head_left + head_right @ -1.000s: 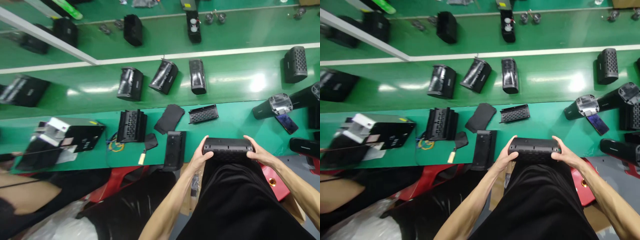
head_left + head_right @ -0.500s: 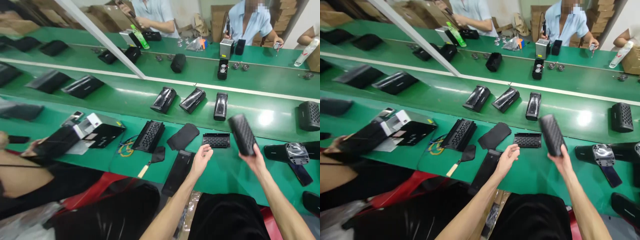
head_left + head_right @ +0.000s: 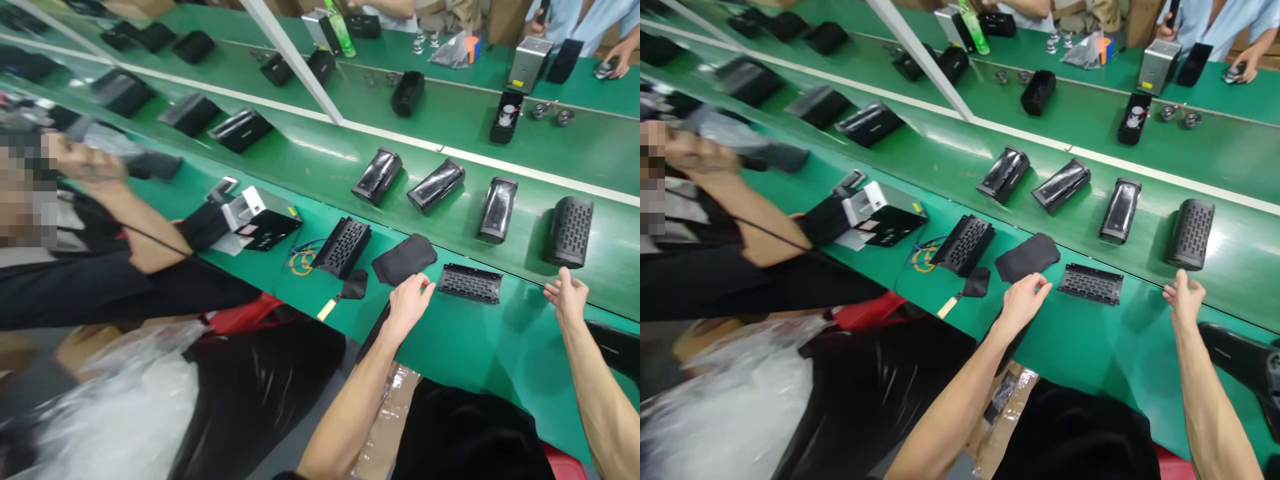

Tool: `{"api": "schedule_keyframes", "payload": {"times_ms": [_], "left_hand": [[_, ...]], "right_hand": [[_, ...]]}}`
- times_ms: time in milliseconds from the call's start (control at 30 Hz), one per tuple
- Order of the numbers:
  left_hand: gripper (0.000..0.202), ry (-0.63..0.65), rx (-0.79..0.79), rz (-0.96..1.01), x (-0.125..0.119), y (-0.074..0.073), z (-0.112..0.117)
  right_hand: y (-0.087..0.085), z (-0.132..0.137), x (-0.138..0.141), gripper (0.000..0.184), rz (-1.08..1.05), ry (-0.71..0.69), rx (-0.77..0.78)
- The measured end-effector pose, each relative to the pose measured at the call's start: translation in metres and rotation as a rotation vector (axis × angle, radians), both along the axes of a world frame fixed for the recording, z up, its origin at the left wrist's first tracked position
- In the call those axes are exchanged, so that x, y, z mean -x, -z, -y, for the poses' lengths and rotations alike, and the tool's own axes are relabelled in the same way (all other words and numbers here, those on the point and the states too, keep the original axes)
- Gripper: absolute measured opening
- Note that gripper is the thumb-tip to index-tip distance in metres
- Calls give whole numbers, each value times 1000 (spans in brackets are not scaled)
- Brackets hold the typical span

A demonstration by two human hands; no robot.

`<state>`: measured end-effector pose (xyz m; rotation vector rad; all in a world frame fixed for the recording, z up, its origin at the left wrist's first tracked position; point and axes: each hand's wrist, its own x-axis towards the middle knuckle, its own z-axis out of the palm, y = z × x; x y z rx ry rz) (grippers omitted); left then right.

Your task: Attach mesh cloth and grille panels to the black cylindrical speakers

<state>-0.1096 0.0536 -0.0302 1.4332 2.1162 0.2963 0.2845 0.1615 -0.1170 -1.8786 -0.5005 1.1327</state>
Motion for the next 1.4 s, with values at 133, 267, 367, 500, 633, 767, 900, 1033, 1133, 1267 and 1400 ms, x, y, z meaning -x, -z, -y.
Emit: {"api": "schedule_keyframes", "payload": {"times_ms": [133,267,367,500,633,767,900,1033,1133,1267,1400], "left_hand": [[23,-9,144,-251,42,19,-34],[48,177,209,-364,61,45,-54],[43,292,204,-363,63,61,-56],[21,343,208,-322,71,68,-59],[15,331,194,-305,87,60,-65],[24,302,135,-322,98,34,-65],[30,409,-130,-227,75,0,-73],[24,629,-326,-137,-18,-16,-87],[26,836,-232,-62,-126,-6,-79],[30,958,-48,111,-231,37,-40],[64,917,-10,154,-247,66,-2]], "right_hand": [[13,62,46,70,31,-380,34],[12,79,77,62,110,-525,41],[7,78,80,60,124,-540,17],[-1,84,74,61,45,-533,59],[-5,101,70,63,-55,-474,91],[-9,125,69,63,-124,-411,103],[-19,150,69,62,-182,-386,98],[-26,171,61,61,-191,-323,120],[-26,192,51,59,-158,-273,133],[-24,228,37,57,-111,-240,159],[-24,252,27,52,-27,-246,169]]}}
